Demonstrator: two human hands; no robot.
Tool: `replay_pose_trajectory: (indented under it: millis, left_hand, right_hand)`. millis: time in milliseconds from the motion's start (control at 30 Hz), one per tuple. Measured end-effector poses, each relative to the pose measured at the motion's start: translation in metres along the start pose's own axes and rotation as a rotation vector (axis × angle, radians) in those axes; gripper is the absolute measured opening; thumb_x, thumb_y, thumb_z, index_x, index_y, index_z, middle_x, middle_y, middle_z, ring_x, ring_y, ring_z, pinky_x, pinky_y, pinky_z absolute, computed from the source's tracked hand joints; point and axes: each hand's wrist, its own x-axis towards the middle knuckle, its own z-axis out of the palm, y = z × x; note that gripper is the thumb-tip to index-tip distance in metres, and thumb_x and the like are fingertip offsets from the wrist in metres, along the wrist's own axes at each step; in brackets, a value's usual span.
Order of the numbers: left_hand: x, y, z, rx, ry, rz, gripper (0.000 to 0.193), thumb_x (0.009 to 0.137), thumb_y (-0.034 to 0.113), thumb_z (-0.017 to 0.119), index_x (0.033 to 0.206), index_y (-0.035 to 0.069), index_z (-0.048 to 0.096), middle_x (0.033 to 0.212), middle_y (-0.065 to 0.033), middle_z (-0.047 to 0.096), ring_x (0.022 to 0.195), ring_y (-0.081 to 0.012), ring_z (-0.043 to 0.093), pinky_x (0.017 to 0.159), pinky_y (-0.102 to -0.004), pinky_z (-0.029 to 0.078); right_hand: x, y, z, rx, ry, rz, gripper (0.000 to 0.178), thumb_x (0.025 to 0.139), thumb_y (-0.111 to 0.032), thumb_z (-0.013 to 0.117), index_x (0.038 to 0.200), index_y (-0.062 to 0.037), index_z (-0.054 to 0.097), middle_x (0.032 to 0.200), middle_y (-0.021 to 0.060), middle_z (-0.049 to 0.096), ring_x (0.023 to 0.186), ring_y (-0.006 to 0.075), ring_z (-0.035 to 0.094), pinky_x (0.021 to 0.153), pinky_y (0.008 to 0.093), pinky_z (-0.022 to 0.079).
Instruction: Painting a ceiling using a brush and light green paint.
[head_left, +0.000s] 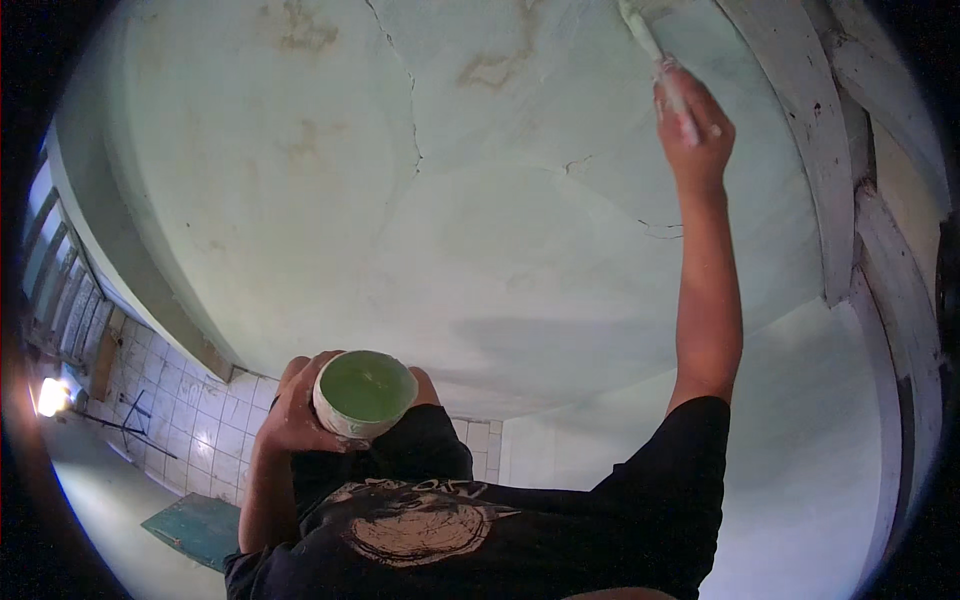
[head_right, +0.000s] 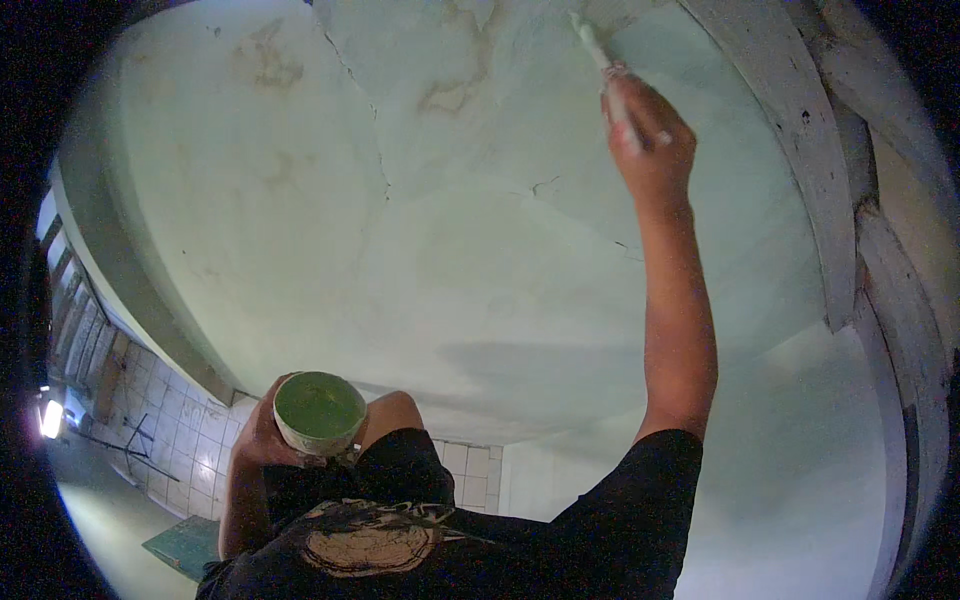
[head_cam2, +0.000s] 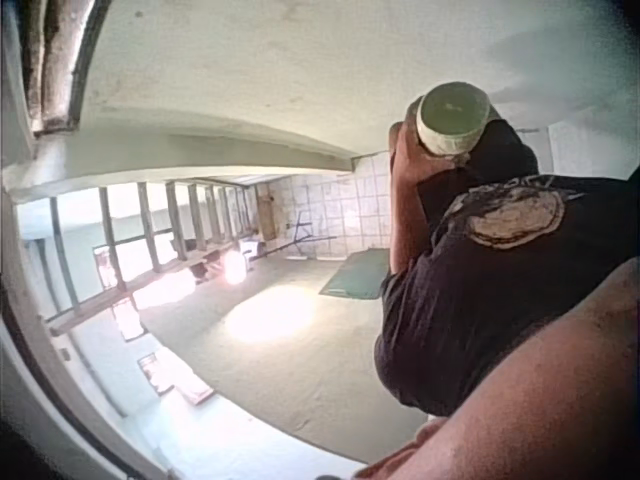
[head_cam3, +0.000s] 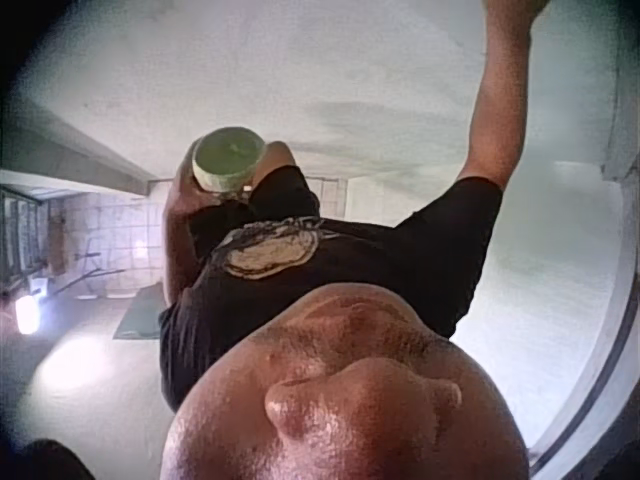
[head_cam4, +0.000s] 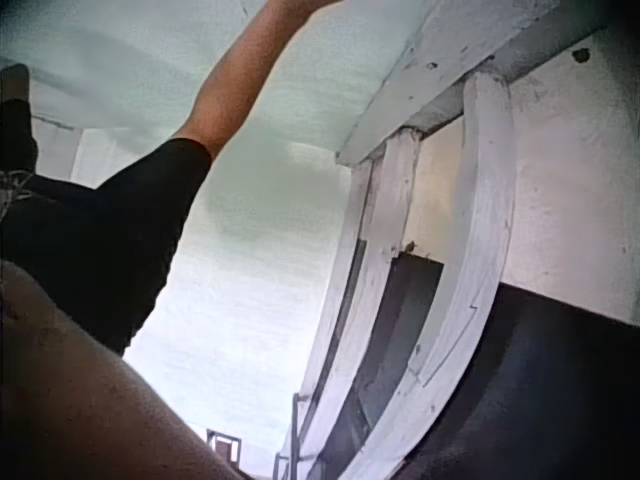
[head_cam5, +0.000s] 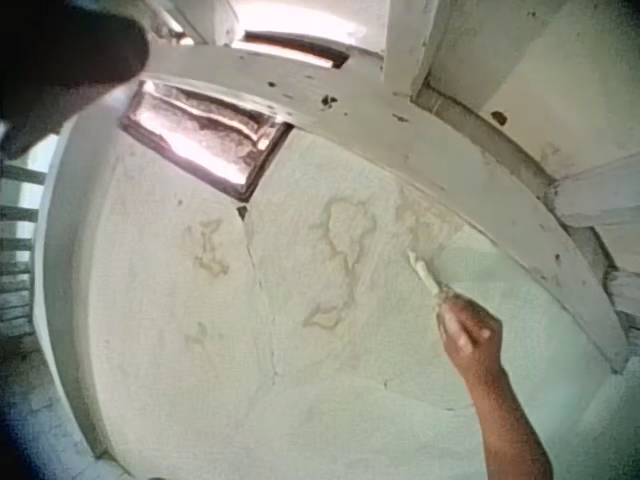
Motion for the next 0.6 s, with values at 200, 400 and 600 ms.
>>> replay_pose_trajectory:
  millis: [200,400,600]
  left_hand:
    - [0.004,0.01,0.001,-0.085,-0.058,0.023,0.101,0.044,0.032,0.091,0.127,-0.002,0.044,0.119,-0.0112,0.054,0.111,-0.0232,0.052,0.096,-0.0367,0.039]
    - [-0.004,-0.001,-0.013,-0.039,-0.018,-0.022,0.101,0.044,0.032,0.09,0.128,0.0,0.044,0.122,-0.0133,0.053,0.116,-0.0266,0.049,0.098,-0.0392,0.037]
    - [-0.006,-0.022,-0.012,-0.095,0.033,-0.009,0.103,0.043,0.035,0.091,0.128,0.0,0.045,0.123,-0.0151,0.051,0.118,-0.0292,0.047,0.1,-0.0414,0.035]
  right_hand:
    - [-0.112,-0.105,0.009,0.294,-0.536,0.101,0.04,0.065,0.001,0.066,0.105,-0.0069,0.063,0.096,0.0116,0.066,0.083,0.0273,0.065,0.067,0.0352,0.055]
    - [-0.094,-0.078,0.013,0.325,-0.625,0.317,0.023,0.075,-0.006,0.069,0.098,-0.0076,0.066,0.093,0.0103,0.068,0.084,0.0284,0.066,0.074,0.0349,0.054]
    - [0.023,0.01,-0.006,0.105,-0.064,0.248,0.02,0.077,-0.008,0.069,0.096,-0.0068,0.066,0.097,0.0116,0.068,0.085,0.0268,0.067,0.076,0.0344,0.054]
